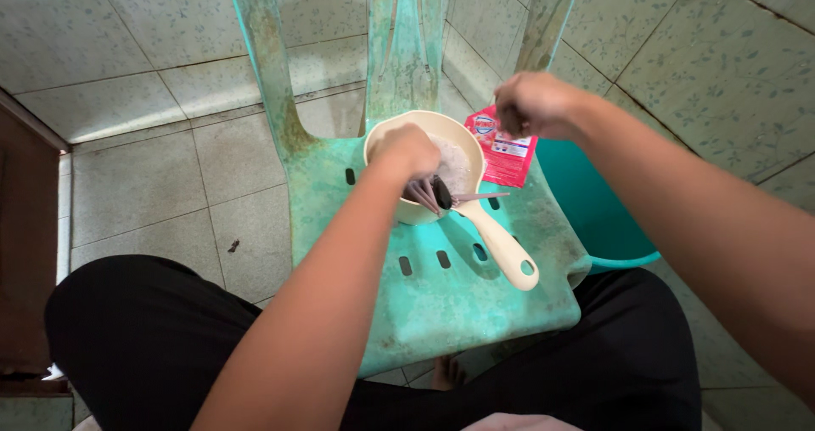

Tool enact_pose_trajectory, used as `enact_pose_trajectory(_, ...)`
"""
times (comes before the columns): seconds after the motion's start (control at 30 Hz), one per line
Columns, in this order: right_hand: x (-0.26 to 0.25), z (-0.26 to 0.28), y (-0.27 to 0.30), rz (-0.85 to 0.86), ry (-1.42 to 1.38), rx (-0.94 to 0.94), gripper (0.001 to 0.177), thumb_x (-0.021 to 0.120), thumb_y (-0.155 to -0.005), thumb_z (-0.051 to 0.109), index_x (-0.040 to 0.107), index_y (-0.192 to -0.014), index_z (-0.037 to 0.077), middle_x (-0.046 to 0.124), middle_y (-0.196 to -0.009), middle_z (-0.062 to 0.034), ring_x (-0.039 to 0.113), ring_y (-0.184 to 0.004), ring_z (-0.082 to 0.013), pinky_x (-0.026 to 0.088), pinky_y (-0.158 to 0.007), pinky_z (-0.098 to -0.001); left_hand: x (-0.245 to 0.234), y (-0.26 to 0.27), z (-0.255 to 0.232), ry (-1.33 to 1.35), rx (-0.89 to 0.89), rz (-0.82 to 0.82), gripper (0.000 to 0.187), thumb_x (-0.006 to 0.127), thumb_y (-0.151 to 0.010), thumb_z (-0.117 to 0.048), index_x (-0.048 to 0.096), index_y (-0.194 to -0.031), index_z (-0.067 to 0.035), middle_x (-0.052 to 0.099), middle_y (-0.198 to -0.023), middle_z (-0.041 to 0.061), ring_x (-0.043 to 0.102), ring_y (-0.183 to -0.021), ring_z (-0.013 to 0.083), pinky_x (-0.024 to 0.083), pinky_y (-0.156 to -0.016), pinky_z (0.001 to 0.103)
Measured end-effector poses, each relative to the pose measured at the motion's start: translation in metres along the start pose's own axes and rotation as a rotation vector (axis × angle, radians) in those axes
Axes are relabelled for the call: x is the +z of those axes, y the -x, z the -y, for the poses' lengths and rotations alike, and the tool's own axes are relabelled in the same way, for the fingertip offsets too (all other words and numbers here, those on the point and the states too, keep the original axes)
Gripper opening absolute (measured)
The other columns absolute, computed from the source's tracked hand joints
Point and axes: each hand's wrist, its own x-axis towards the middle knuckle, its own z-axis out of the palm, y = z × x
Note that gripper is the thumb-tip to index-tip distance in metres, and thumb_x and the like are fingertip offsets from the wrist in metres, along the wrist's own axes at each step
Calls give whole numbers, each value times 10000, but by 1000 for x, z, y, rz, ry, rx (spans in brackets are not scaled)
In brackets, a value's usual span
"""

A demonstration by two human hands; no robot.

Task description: The person scrubs a wooden spoon and several chopsticks in a small bowl using a sponge and detergent. They rinse the bowl under a tap and continue scrubbing the utensils.

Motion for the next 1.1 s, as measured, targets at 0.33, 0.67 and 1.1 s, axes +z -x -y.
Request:
enact_pose_trajectory(0.33,-11,-68,9,-145,1043,-626,606,892,-678,200,672,-1226,66,749,-1038,-181,704,-996,-329,548,-888,-431,-2,15,-24,18,-211,-11,466,744,-827,-263,718,-1269,-114,656,-1368,116,641,-1263,297,551,-1001,452)
enact_pose_trajectory(0.67,22,3,69,-240,431,-343,337,693,-885,228,734,-1175,61,776,-1036,-108,712,-904,-217,575,-741,-389,6,-59,22,1493,-101,141,70,566,-940,18,629,-971,23,652,-952,202,693,-822,320,646,-716,471)
enact_pose_trajectory(1.1,101,13,51,234,608,-26,114,778,-825,50,761,-842,-62,707,-664,-112,624,-478,-160,457,-411,-339,107,-134,49,1610,-226,297,236,454,-946,45,607,-1109,120,694,-980,258,700,-762,353,579,-611,415)
